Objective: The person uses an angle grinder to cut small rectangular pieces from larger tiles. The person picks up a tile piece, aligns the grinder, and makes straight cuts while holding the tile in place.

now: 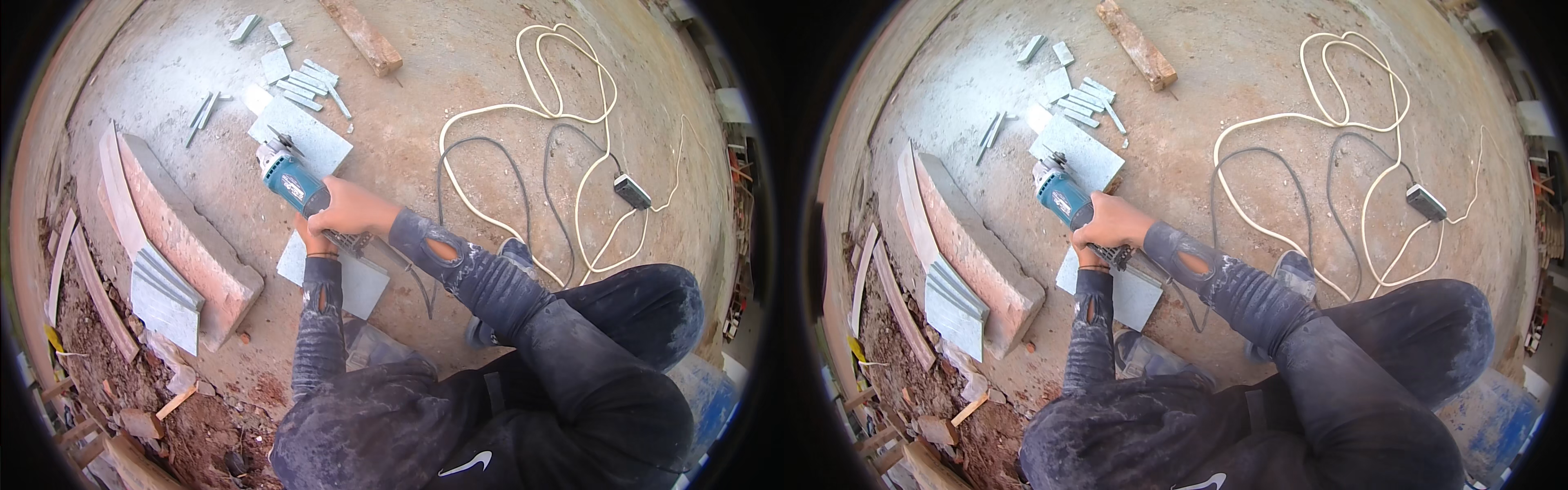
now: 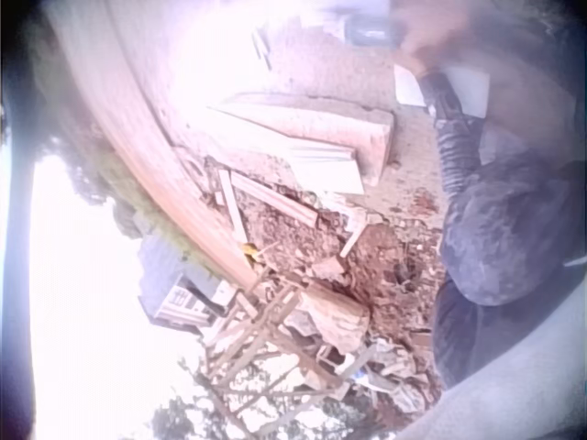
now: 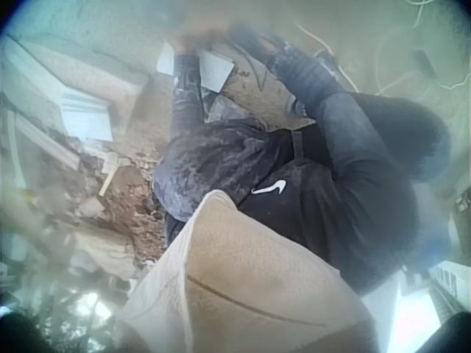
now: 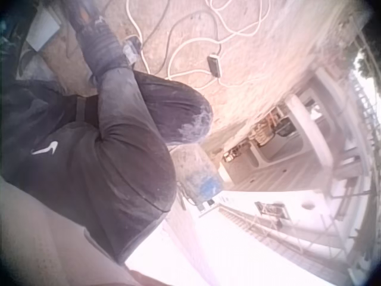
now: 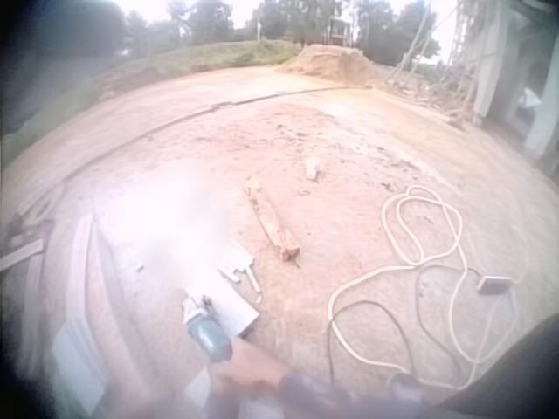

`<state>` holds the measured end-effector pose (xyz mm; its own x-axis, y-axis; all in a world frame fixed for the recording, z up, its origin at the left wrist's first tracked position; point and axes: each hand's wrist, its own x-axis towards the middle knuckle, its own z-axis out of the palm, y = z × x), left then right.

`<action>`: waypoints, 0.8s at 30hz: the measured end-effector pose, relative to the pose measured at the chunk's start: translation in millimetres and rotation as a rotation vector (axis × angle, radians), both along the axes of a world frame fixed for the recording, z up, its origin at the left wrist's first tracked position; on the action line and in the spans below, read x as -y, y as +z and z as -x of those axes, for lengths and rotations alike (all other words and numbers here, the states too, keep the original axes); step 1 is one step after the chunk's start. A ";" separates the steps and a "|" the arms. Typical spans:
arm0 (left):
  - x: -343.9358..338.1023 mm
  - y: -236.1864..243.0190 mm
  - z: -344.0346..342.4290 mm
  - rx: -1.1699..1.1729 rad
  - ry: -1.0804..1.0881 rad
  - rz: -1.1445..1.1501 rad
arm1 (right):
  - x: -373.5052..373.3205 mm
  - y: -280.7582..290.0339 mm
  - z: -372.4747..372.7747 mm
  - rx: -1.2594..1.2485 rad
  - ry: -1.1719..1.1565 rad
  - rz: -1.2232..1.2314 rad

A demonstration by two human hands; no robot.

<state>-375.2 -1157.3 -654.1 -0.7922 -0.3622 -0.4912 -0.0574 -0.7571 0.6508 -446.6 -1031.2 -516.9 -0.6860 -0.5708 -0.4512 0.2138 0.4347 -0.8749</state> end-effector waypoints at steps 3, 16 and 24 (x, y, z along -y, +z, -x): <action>-2.7 0.2 4.9 0.007 0.002 0.021 | 8.8 0.1 12.7 0.009 0.010 -0.013; -9.8 10.3 11.9 -0.064 -0.049 0.188 | -5.6 -3.1 33.5 -0.123 0.126 -0.138; -16.0 25.8 13.9 0.054 -0.053 0.210 | -41.5 4.9 -7.7 -0.031 0.024 -0.096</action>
